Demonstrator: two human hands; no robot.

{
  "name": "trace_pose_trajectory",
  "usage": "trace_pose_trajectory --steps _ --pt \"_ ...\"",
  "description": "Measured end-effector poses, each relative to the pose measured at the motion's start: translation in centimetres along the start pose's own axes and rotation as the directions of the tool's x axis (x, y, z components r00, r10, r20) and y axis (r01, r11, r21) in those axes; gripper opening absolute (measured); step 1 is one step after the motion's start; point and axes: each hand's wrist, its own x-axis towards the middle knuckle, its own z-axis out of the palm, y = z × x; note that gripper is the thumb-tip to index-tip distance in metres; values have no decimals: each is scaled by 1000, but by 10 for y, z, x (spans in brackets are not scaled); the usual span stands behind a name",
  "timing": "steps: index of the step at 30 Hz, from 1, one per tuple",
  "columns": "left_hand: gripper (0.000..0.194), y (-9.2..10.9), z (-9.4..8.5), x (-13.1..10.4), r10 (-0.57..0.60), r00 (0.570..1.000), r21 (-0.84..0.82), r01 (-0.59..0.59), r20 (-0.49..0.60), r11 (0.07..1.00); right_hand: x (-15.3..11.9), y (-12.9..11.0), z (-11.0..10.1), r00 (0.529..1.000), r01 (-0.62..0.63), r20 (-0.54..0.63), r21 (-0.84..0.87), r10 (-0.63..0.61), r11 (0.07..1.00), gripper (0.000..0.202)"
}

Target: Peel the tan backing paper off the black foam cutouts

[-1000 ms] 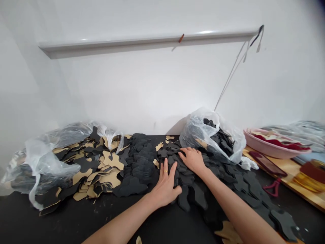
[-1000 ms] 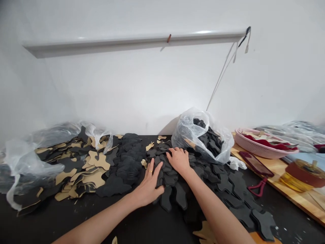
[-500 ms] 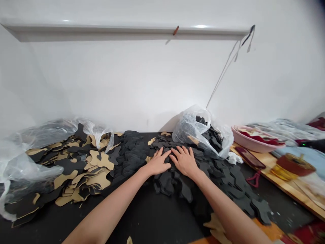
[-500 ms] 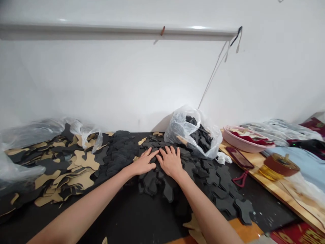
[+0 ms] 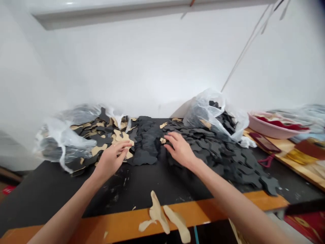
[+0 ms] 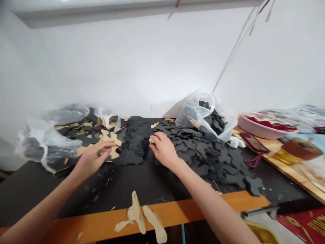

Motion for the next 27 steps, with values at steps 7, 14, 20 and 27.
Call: trace_pose_trajectory --steps 7,14,20,27 --pt "28 -40 -26 -16 -111 978 103 131 -178 986 -15 -72 37 997 52 51 116 -58 992 18" --pt "19 -41 -16 -18 -22 996 256 45 -91 966 -19 -69 45 994 69 72 165 -82 984 14" --pt "27 -41 -12 -17 0 998 367 21 -58 930 -19 -68 45 994 24 91 288 -53 957 10" --pt "23 -35 8 25 3 998 472 -30 57 881 -16 -57 42 979 -93 201 589 -34 802 9"
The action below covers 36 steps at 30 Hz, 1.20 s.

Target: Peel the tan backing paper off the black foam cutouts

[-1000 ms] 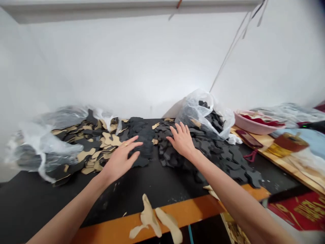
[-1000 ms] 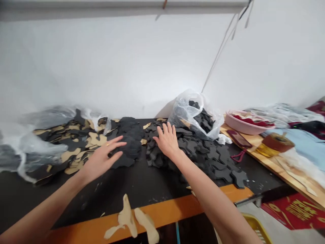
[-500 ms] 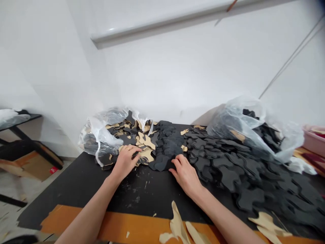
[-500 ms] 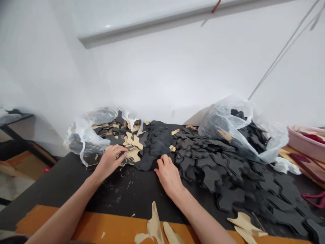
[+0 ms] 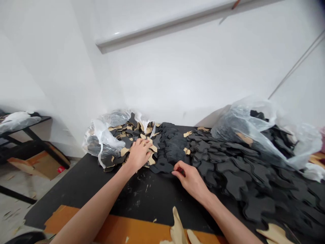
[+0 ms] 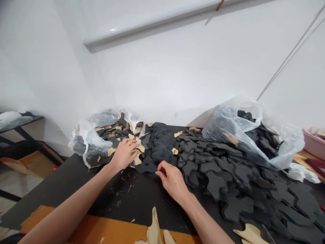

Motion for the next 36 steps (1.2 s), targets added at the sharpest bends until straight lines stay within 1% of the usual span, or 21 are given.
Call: trace_pose_trajectory --steps 2,4,7,9,11,14,16,18,20,22,24,25,27,29,31,34,36 --pt "19 1 5 12 -25 1000 19 25 18 1000 -2 2 -3 996 -17 90 107 7 994 9" --pt "21 2 7 20 -55 998 24 54 29 998 -5 2 -5 980 -48 199 190 9 981 13" --pt "25 3 8 22 -107 994 2 107 32 994 -11 1 -6 936 -107 353 259 10 960 22" --pt "25 3 7 21 -137 990 -38 138 30 990 -15 -1 -7 916 -131 401 272 11 953 23" --pt "23 2 4 19 -160 987 -100 162 19 982 -17 -3 -8 919 -134 394 269 18 954 22" --pt "18 1 -8 17 -207 978 -228 192 -40 954 -17 -6 -10 948 -131 314 263 43 956 24" --pt "23 2 -20 14 -252 963 -331 209 -93 920 -15 -6 -11 966 -136 250 289 62 948 24" --pt "29 9 -34 9 -282 954 -445 212 -99 870 -11 -7 -10 978 -142 194 354 77 925 21" --pt "32 22 -43 1 -265 964 -563 210 -17 799 -8 -9 -10 983 -155 155 455 94 877 23" --pt "35 39 -45 -10 -202 973 -666 227 116 710 -5 -12 -10 981 -181 157 573 110 799 35" --pt "37 55 -41 -21 -129 963 -741 264 236 617 -4 -17 -10 974 -218 192 672 117 708 46" --pt "36 61 -37 -27 -96 953 -767 290 288 572 -3 -19 -10 970 -237 213 707 119 667 48" --pt "34 68 -28 -35 -48 928 -802 345 369 488 -4 -21 -8 961 -272 241 751 134 602 45" --pt "33 67 -20 -40 -24 904 -817 398 428 417 -4 -20 -7 955 -295 247 777 163 556 40" --pt "32 61 -15 -42 -16 881 -818 447 474 362 -3 -17 -6 952 -305 239 795 192 524 38" --pt "28 52 -13 -42 -9 848 -804 505 529 313 -2 -12 -6 949 -309 230 810 215 498 36" --pt "25 50 -13 -42 -6 835 -796 528 551 295 -1 -10 -6 947 -316 238 812 216 490 36"
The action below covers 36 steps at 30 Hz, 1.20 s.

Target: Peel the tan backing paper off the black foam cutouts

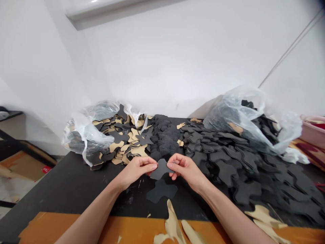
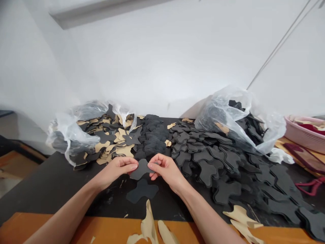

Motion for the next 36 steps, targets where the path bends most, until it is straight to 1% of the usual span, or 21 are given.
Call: trace_pose_trajectory --steps 6,14,19,31,36 --pt "19 4 5 0 -41 999 -33 41 19 999 -2 1 1 1000 -22 17 -5 22 1000 35" --pt "16 11 3 -2 -91 994 -23 93 53 995 -2 3 1 999 -33 25 -35 34 999 34" --pt "16 11 2 -3 -93 993 -18 94 69 995 -2 4 0 999 -31 18 -47 32 998 33" --pt "14 7 3 -1 -77 997 -7 78 29 997 -2 4 2 999 -30 26 -67 32 997 34" --pt "11 9 4 -3 -62 995 -5 63 74 998 -3 3 0 997 -24 65 -93 30 995 35"
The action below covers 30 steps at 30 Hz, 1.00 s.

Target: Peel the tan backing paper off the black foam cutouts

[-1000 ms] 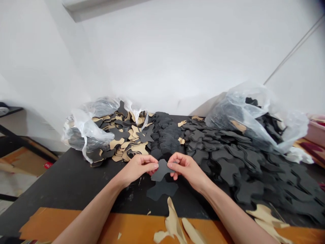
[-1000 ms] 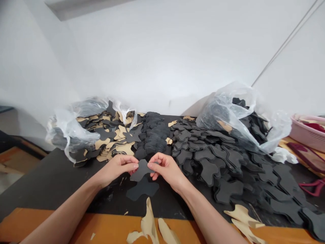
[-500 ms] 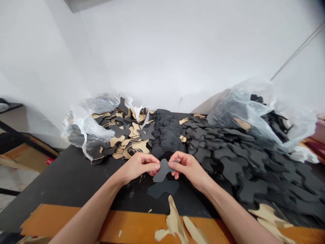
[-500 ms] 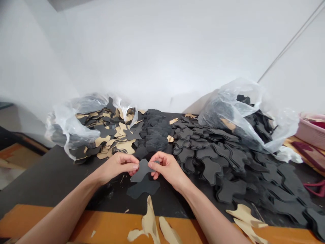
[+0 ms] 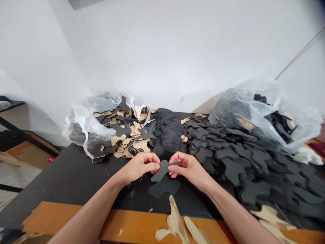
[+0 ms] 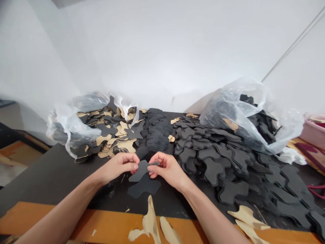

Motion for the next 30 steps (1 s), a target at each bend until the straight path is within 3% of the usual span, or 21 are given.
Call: trace_pose_trajectory --steps 6,10,13,16,21,26,30 --pt "9 3 3 -4 -1 994 5 1 109 1000 -1 0 -1 994 107 23 -133 -104 985 27" --pt "12 3 4 -3 9 995 17 -11 96 1000 0 4 2 986 156 -28 -234 -167 960 17" --pt "15 1 4 -1 38 999 34 -39 27 999 -2 4 6 907 305 -135 -439 -398 845 12" --pt "15 -1 6 0 69 997 66 -68 -21 996 -7 1 11 824 383 -116 -607 -554 696 3" --pt "11 -2 11 -3 114 993 138 -110 -19 984 -11 -2 16 816 444 -36 -601 -577 665 7" --pt "8 -4 15 -3 165 986 230 -160 -5 960 -10 0 17 865 395 -50 -545 -499 739 6" --pt "8 -4 17 -5 200 979 304 -180 -34 936 -9 0 18 878 367 -77 -526 -473 767 9"
